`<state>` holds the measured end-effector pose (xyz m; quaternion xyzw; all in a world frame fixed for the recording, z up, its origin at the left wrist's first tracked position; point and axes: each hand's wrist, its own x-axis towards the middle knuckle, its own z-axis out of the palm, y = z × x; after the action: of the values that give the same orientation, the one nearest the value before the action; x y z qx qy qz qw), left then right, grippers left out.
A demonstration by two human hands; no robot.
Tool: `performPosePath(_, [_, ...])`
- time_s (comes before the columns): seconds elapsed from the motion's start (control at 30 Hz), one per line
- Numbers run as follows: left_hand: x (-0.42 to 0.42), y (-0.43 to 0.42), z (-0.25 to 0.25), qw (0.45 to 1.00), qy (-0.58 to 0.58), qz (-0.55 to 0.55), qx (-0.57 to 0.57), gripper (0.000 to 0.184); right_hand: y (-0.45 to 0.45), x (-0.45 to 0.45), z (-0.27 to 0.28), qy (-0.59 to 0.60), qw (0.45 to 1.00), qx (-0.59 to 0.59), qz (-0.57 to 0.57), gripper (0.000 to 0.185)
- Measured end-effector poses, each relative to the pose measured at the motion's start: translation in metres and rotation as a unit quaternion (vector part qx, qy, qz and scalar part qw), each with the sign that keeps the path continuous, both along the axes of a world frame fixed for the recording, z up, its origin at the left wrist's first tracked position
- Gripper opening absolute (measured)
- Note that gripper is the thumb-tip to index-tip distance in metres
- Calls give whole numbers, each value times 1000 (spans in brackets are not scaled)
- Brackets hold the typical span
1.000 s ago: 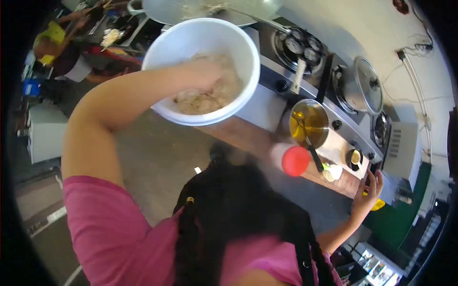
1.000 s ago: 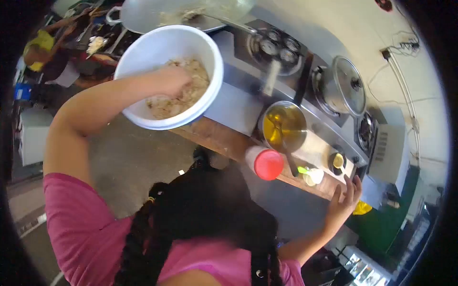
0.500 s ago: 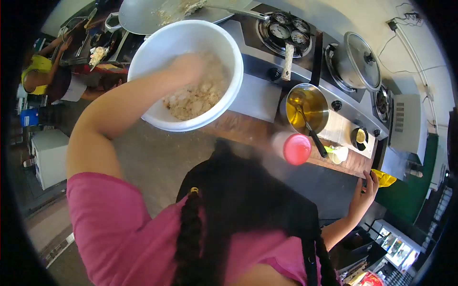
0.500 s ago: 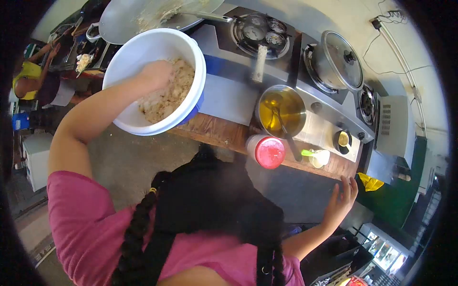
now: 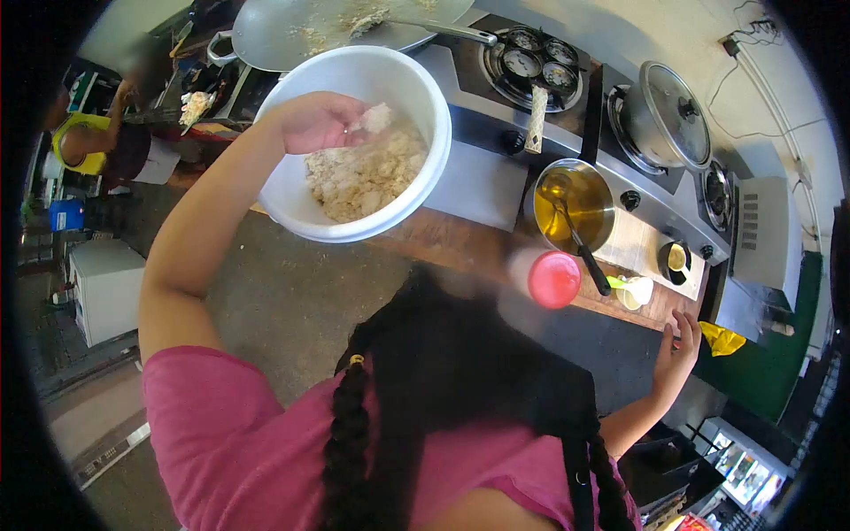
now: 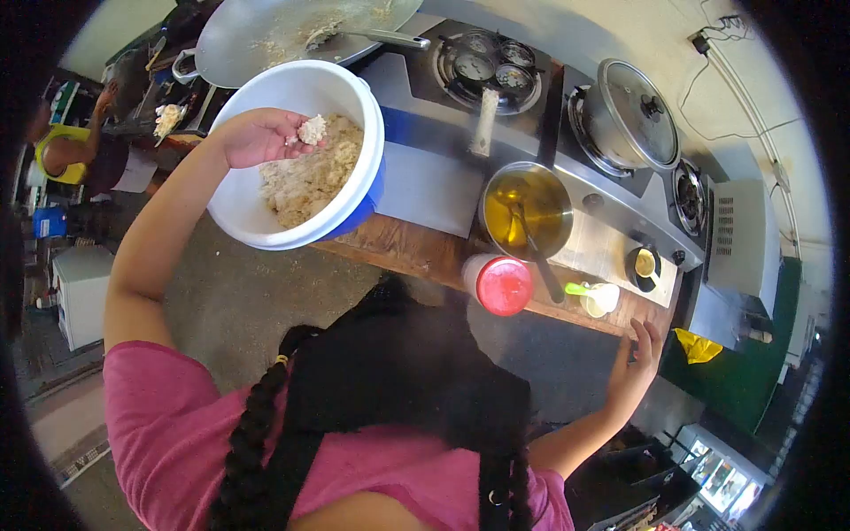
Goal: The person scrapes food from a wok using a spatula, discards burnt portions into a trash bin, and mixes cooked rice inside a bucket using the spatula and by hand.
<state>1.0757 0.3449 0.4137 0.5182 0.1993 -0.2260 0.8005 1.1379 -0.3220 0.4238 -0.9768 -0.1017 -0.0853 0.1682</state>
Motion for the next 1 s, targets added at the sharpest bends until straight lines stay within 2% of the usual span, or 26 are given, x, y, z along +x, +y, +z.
performPosePath(0.03, [-4, -1, 4, 999, 0, 0, -40, 33, 2, 3, 0, -1, 1000, 2, 4, 27])
performPosePath(0.07, [-8, -3, 5, 999, -2, 4, -37, 33, 4, 6, 0, 0, 1000, 2, 9, 26])
performPosePath(0.13, [-16, -5, 3, 1000, -12, -7, 6, 47, 9, 10, 2, 0, 1000, 5, 16, 26])
performPosePath(0.23, [-26, -12, 6, 997, -13, 39, 64, 50, 11, 17, 5, 13, 1000, 14, 13, 25])
performPosePath(0.33, [-34, -27, 31, 995, -20, 72, 63, 51, 12, 23, 8, 7, 999, 4, 48, 25])
performPosePath(0.43, [-45, -67, 90, 993, -85, 64, 48, 51, 19, 24, 15, 35, 997, 52, 39, 25])
performPosePath(0.5, [-60, -106, 145, 987, -144, 35, 65, 45, 17, 29, 12, 2, 997, 9, 75, 25])
performPosePath(0.53, [-70, -134, 183, 974, -166, 17, 154, 38, 21, 30, 12, -10, 996, 14, 85, 24])
performPosePath(0.57, [-84, -148, 213, 979, -145, -23, 141, 30, 26, 31, 15, -22, 995, 23, 93, 24])
performPosePath(0.6, [-104, -172, 241, 978, -150, -5, 142, 23, 30, 32, 18, -12, 993, 27, 115, 24])
performPosePath(0.63, [-120, -175, 249, 976, -205, -63, 37, 20, 37, 35, 21, -4, 990, 33, 138, 23])
performPosePath(0.67, [-120, -174, 247, 890, -407, -188, 77, 23, 43, 37, 22, -1, 991, 35, 133, 22])
performPosePath(0.7, [-127, -181, 254, 873, -425, -238, 17, 28, 48, 39, 22, 3, 991, 36, 129, 21])
performPosePath(0.77, [-149, -206, 269, 858, -487, -149, 67, 30, 66, 40, 29, 1, 989, 52, 138, 20])
performPosePath(0.8, [-154, -209, 266, 860, -486, -139, 71, 30, 71, 43, 27, -21, 986, 52, 157, 20])
performPosePath(0.87, [-162, -213, 255, 858, -508, -66, -22, 27, 76, 44, 28, -35, 983, 42, 177, 19])
performPosePath(0.9, [-164, -206, 256, 859, -508, -60, -28, 27, 82, 43, 33, -43, 981, 43, 184, 19])
performPosePath(0.97, [-167, -181, 263, 882, -417, -216, 13, 29, 84, 41, 38, -51, 980, 40, 190, 19])
performPosePath(1.0, [-172, -183, 254, 894, -421, -151, 13, 24, 83, 40, 39, -42, 981, 44, 185, 19])
